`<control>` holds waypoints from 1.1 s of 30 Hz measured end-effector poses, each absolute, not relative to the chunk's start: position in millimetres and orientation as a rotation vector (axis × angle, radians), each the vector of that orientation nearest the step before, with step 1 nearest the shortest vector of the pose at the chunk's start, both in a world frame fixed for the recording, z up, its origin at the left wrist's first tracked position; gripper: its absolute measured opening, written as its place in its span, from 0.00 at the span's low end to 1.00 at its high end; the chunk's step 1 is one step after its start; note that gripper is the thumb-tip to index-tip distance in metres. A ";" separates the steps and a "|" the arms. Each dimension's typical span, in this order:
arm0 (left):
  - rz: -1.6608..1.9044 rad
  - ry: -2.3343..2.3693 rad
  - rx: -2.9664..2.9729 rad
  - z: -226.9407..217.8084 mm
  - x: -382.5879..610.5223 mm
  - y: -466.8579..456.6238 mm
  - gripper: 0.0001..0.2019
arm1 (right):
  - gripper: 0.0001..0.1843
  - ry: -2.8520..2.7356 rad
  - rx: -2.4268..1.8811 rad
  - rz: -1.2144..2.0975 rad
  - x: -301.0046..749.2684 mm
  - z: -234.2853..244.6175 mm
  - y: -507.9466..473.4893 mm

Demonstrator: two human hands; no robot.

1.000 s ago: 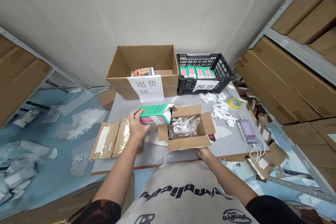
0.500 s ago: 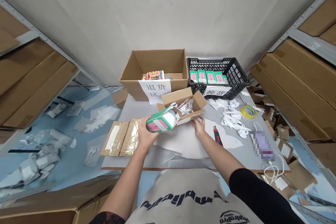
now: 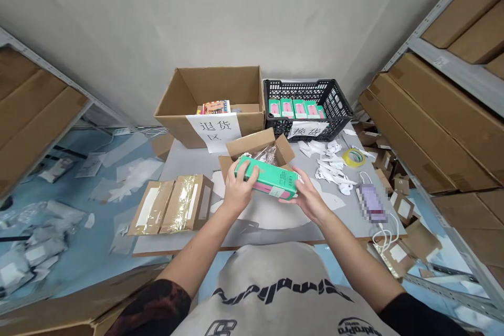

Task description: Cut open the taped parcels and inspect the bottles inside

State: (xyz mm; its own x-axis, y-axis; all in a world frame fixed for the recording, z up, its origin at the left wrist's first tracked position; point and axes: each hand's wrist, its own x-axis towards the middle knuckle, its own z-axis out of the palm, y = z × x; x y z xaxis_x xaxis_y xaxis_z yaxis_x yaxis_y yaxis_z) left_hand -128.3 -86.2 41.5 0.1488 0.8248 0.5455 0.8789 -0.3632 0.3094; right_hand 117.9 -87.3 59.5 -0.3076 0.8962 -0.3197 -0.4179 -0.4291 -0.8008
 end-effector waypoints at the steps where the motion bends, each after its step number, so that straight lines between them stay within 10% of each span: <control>1: -0.997 -1.695 -2.349 43.0 -122.9 -85.2 0.31 | 0.30 -0.760 -1.012 1.819 114.1 61.1 -88.5; 12: -1.598 -1.905 -2.645 47.7 -108.1 -105.9 0.52 | 0.19 -0.590 -0.980 1.797 142.5 27.1 -91.1; 24: -1.792 -1.919 -2.590 38.1 -66.4 -134.3 0.34 | 0.20 -0.546 -1.058 2.027 116.2 -35.6 -115.0; 33: -1.506 -2.036 -2.647 -77.5 -46.4 -174.7 0.31 | 0.15 -1.298 -1.664 1.511 129.2 -101.8 -121.5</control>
State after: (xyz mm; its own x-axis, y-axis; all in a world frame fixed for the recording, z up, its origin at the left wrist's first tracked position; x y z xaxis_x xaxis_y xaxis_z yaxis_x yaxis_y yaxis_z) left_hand -46.4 -174.7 -77.5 0.1079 0.9546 0.2777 0.5448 -0.2904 0.7867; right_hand 129.2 -121.5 -101.8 -0.0923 0.8968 -0.4327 0.2923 -0.3910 -0.8727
